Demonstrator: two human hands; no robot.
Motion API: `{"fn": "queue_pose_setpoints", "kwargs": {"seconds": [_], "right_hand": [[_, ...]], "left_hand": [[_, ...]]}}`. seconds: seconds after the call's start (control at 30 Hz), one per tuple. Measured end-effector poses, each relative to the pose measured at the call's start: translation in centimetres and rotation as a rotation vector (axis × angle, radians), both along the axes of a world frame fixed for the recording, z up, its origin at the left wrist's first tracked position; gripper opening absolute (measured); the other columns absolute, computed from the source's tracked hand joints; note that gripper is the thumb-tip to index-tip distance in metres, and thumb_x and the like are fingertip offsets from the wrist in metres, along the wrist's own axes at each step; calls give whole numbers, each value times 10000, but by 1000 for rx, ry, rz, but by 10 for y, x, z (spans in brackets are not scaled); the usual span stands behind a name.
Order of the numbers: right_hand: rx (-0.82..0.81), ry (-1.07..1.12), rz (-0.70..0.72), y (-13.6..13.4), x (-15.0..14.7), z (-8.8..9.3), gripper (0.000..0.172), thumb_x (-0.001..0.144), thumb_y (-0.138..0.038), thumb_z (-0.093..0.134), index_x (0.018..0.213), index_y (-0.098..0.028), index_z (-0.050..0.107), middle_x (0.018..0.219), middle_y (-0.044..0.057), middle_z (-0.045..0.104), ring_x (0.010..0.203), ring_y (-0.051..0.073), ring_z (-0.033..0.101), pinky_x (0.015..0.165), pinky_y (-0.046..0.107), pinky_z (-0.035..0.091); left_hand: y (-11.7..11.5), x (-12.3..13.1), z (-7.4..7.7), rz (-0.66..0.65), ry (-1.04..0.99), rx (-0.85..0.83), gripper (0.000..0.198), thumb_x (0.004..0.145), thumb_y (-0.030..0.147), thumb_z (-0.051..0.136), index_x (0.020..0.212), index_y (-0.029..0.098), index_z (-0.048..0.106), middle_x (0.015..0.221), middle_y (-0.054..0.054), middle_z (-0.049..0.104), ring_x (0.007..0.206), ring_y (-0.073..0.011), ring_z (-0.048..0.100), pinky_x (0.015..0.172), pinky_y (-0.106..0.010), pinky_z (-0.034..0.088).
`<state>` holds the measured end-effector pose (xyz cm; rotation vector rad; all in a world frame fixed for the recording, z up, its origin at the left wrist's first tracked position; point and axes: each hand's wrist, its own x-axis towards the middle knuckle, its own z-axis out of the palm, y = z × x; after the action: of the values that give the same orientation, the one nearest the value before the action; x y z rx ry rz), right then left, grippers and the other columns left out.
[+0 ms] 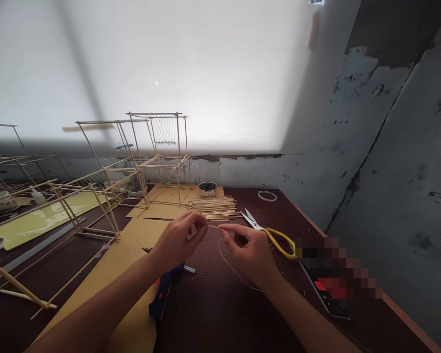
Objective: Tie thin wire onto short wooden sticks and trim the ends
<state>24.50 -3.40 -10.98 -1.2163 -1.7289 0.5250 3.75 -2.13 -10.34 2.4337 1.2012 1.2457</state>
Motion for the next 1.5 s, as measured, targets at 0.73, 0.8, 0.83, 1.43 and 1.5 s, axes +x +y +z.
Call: {"fn": "queue_pose_setpoints", "kwargs": {"seconds": [0.73,0.8,0.83,1.43,1.5], "right_hand": [[-2,-25,17,1,1,-4,273,878,-435,670,983,-220,801,622,-17,598,564,126,431,538,259,365],[0,-39,18,0,0,-3,268,879,-427,667,980,-219,802,629,-13,617,557,126,431,532,259,366],[4,-49,18,-1,-1,-2,263,879,-421,666,973,-219,805,619,-13,616,548,125,427,528,259,365],[-62,-217,63,-1,-3,0,238,860,-356,624,875,-203,805,573,-10,596,533,127,443,524,258,346],[-104,-280,99,-1,-3,1,242,862,-347,604,842,-200,796,594,-4,605,550,131,459,536,259,351]], "left_hand": [[-1,1,-1,-65,3,-111,158,1002,366,482,1041,227,545,974,-1,592,786,-132,553,695,-271,417],[-1,2,-1,-68,4,-114,169,987,378,513,1057,233,563,937,6,584,759,-126,542,687,-270,420],[0,2,-1,-77,5,-113,168,983,377,520,1053,235,573,933,7,583,760,-124,544,685,-268,422],[14,-5,7,-24,-694,-304,125,922,315,552,869,203,571,742,16,589,686,-122,577,650,-250,454],[26,-15,11,25,-964,-320,125,899,313,592,865,197,559,727,23,585,658,-110,570,637,-241,453]]}}
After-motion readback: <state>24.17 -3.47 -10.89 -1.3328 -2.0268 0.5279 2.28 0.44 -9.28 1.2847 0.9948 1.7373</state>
